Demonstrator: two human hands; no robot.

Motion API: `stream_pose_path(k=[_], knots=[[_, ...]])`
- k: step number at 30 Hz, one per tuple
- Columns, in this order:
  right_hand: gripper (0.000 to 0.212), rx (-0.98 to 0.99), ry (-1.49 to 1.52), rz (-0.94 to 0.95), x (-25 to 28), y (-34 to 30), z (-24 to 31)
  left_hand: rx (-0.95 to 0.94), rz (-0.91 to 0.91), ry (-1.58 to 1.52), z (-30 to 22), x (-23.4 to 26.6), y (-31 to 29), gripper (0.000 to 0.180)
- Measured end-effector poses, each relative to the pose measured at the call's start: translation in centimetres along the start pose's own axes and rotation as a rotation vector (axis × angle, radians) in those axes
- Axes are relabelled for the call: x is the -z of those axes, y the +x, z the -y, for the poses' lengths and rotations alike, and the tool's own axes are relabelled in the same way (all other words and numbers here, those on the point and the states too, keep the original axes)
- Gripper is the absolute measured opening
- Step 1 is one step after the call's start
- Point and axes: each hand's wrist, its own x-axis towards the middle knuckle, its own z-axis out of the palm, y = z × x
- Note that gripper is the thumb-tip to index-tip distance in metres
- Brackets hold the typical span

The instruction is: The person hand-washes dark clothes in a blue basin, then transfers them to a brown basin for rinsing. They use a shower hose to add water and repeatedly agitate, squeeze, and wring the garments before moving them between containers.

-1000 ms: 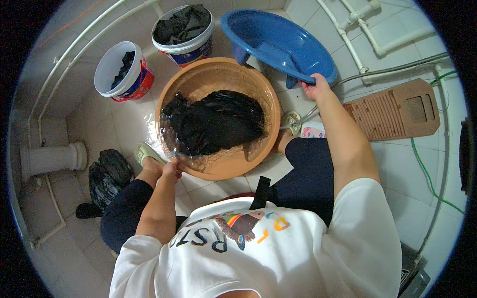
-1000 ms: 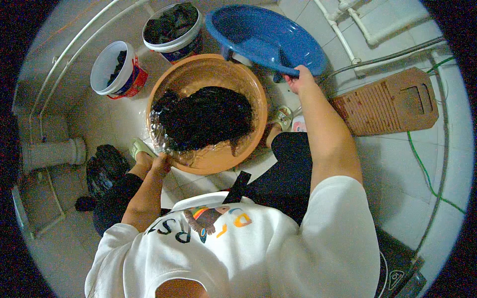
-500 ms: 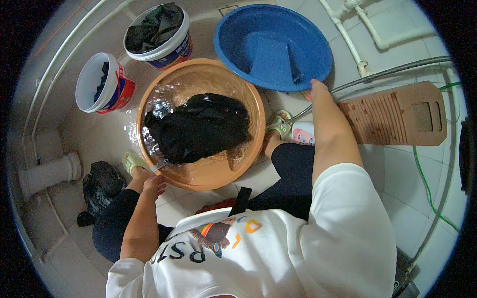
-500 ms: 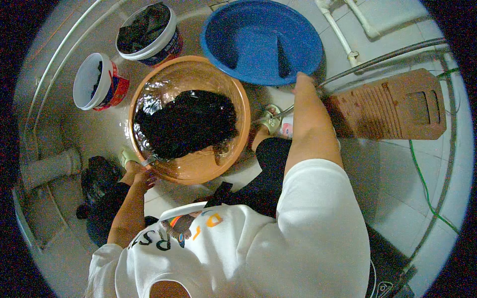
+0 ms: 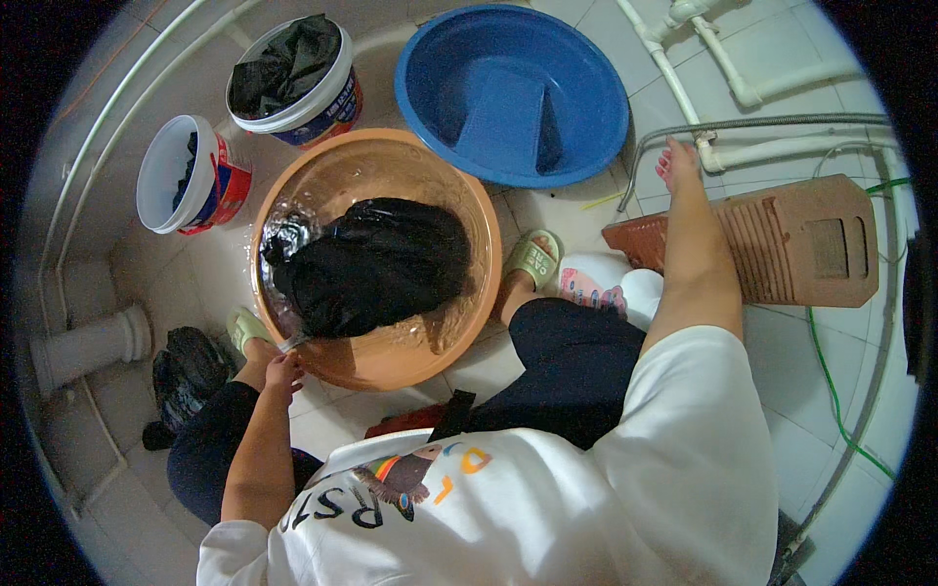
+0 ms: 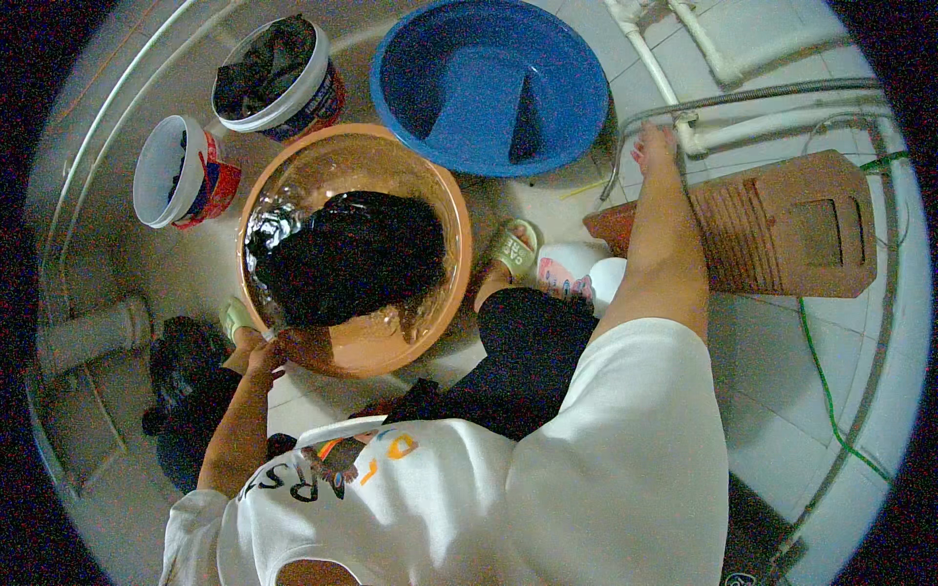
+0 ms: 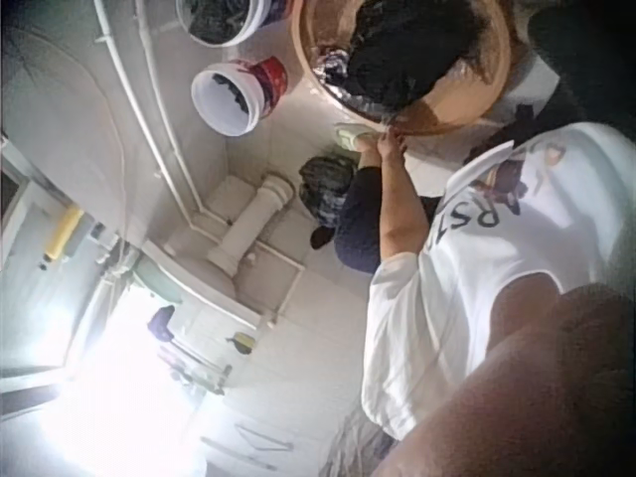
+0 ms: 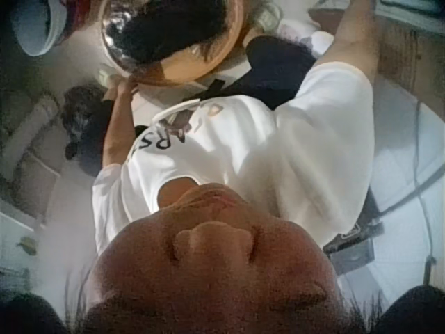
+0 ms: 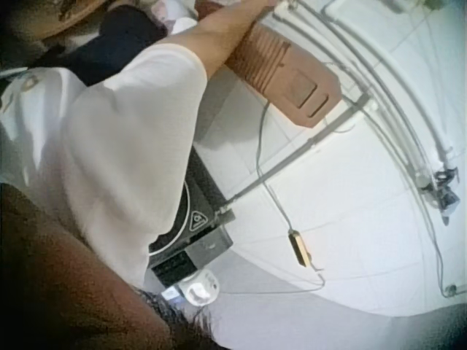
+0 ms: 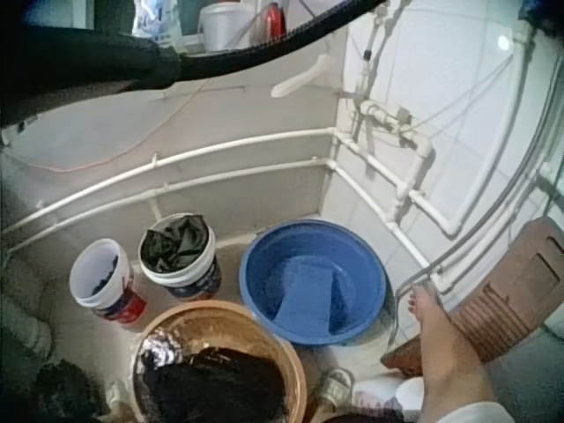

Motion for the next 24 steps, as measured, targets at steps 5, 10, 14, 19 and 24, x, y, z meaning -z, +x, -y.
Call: stream_pose_path(k=[5,10,14,19,24], knots=[[0.07,0.105,-0.077,0.357,-3.0,-1.0,3.4,-0.031,-0.056,0.013,-0.2,-0.6,-1.0,0.035],[0.076,0.215,-0.301,-0.244,-7.0,-0.9,4.3,0.018,-0.088,0.063,-1.5,-0.9,-1.9,0.033],[0.078,0.174,-0.313,-0.232,-7.3,3.4,6.7,0.002,-0.052,0.015,-0.5,1.0,0.1,0.03],[0.061,0.275,-0.019,-0.071,-10.5,-0.4,7.8,0.028,-0.038,-0.024,-1.7,0.4,-1.3,0.028],[0.035,0.579,-0.235,0.085,-14.5,3.8,3.4,-0.06,-0.026,0.031,-0.8,1.2,0.9,0.026]])
